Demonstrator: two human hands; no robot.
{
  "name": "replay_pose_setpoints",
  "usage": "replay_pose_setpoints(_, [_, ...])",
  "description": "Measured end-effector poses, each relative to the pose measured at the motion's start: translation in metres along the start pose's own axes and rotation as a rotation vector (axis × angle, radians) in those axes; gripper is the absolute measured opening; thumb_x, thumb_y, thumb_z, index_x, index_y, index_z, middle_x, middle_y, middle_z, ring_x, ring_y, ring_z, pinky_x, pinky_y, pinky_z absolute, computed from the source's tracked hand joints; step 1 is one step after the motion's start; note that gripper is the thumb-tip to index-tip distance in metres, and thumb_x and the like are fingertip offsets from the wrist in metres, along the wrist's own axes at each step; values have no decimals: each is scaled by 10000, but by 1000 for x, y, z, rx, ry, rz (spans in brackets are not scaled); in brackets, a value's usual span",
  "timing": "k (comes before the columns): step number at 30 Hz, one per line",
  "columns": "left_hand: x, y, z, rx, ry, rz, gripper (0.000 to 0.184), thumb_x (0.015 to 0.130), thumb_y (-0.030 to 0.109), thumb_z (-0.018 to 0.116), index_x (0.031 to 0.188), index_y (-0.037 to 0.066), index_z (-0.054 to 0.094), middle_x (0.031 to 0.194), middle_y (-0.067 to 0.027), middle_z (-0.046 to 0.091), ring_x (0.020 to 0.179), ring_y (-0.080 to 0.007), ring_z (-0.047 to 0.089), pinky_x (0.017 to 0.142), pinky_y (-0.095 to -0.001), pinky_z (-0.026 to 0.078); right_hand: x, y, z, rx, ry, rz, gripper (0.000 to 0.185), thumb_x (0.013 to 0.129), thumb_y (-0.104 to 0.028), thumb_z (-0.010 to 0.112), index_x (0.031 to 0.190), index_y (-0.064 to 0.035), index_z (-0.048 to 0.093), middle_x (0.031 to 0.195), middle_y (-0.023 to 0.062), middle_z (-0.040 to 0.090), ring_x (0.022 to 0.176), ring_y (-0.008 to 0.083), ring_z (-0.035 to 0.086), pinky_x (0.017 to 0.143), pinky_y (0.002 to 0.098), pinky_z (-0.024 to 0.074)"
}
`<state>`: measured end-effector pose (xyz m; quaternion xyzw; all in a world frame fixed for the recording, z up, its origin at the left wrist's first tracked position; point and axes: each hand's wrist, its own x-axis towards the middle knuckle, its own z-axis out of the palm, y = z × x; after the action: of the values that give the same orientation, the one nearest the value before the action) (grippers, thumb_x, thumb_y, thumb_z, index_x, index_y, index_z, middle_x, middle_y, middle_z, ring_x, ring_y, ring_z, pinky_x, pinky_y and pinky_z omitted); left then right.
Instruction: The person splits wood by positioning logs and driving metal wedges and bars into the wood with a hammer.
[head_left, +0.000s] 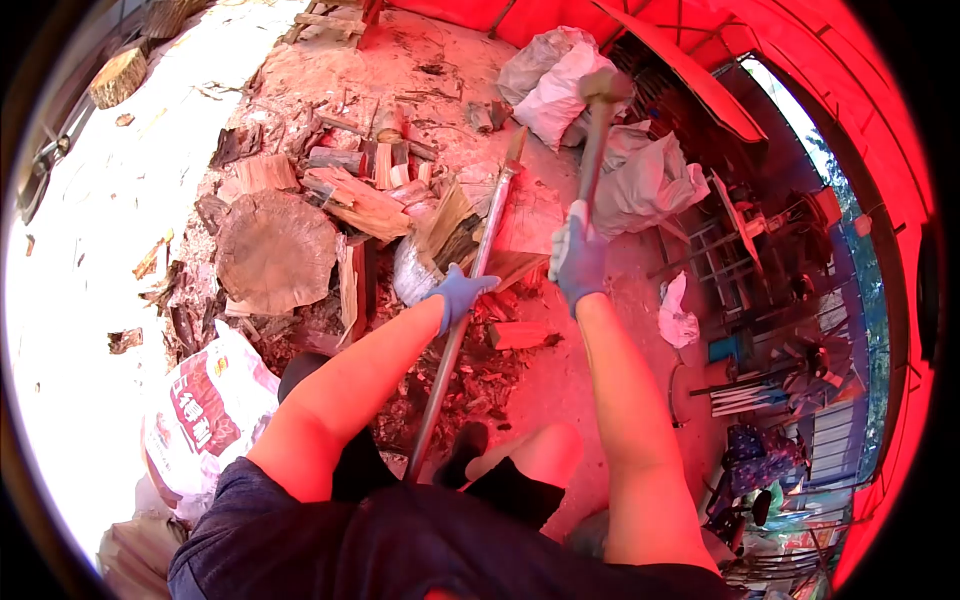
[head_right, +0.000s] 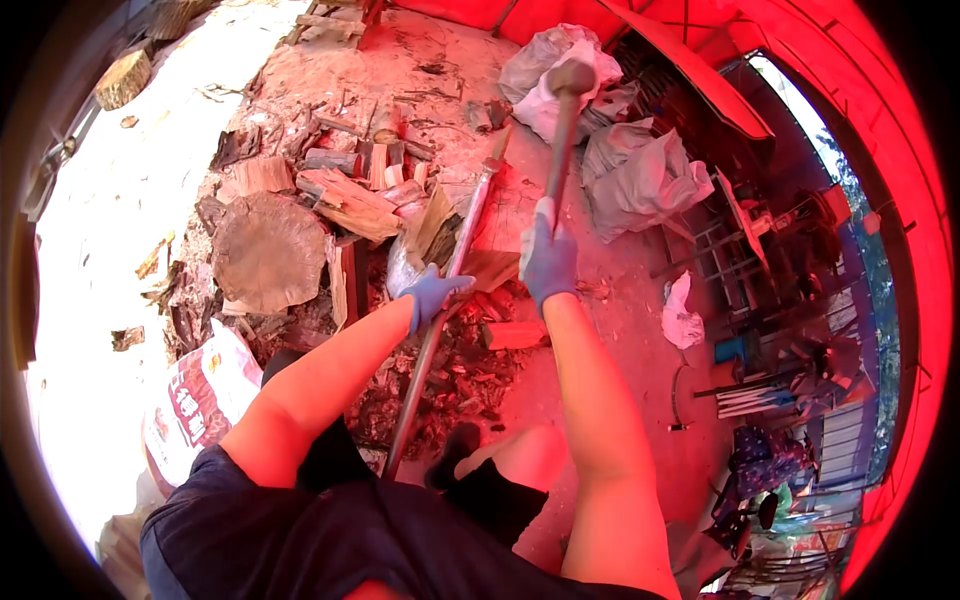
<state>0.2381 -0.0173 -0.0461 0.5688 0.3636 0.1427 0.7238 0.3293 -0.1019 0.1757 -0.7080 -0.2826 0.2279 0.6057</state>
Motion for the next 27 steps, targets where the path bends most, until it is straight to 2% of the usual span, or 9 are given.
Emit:
replay_pose_setpoints(1, [2,-2,-1,-42,1,-19,1012,768,449,790,1439,-90,256,986,-141,611,773,-184,591,635,-343,487,6,37,-8,-140,-160,537,562,954,-626,491,796,-87,485,556,-32,396,399,97,361,376,276,334])
replay_pose_setpoints(6, [-14,1,-8,-283,-266,-29,357,888,229,714,1190,106,567,786,-40,594,570,-168,585,470,-323,479,13,43,-34,80,-11,659,639,899,-716,493,834,-81,495,570,-38,363,416,98,331,392,266,321])
replay_pose_setpoints(11, [-24,11,-10,-388,-266,-139,307,879,251,728,1076,80,569,785,-75,606,568,-212,612,461,-361,512,-33,-70,-66,11,-8,304,622,919,-702,473,832,-87,501,574,-45,395,411,84,346,389,262,312])
replay_pose_setpoints(16, [-23,20,-11,-344,-269,-187,256,859,187,732,1029,50,599,761,-102,621,582,-246,637,492,-361,544,-44,-191,-70,40,37,-519,524,1003,-547,464,885,-44,558,621,9,493,451,110,461,410,269,387])
replay_pose_setpoints(20, [-24,22,-11,-325,-260,-201,201,856,146,706,987,27,613,766,-107,629,583,-246,641,494,-366,545,-19,-212,-31,161,134,-854,430,1036,-431,422,883,-42,526,614,17,418,451,104,388,414,272,362])
replay_pose_setpoints(22, [-35,36,-11,-261,-191,-199,153,856,113,675,948,2,622,765,-121,638,602,-251,655,513,-372,554,-18,-151,-3,162,123,-634,331,1024,-349,447,830,-81,435,623,-5,417,437,91,365,386,263,326])
replay_pose_setpoints(24, [-32,31,-9,-272,-211,-200,146,859,110,667,942,-3,626,766,-126,643,610,-252,660,524,-374,559,-2,-14,15,5,81,-259,398,994,-472,517,862,-98,481,558,-38,381,399,102,364,384,300,382])
replay_pose_setpoints(26, [-24,18,-11,-278,-215,-199,140,862,107,659,936,-8,629,767,-130,649,618,-254,666,536,-376,564,5,49,9,-184,-153,663,571,920,-653,536,870,-85,500,553,-47,386,388,97,346,367,267,313])
replay_pose_setpoints(27, [-28,14,-13,-255,-249,-181,131,866,102,653,933,-8,630,764,-129,649,621,-253,667,540,-374,564,-3,47,12,-174,-153,667,571,920,-653,536,870,-85,500,553,-47,386,388,97,346,367,267,313])
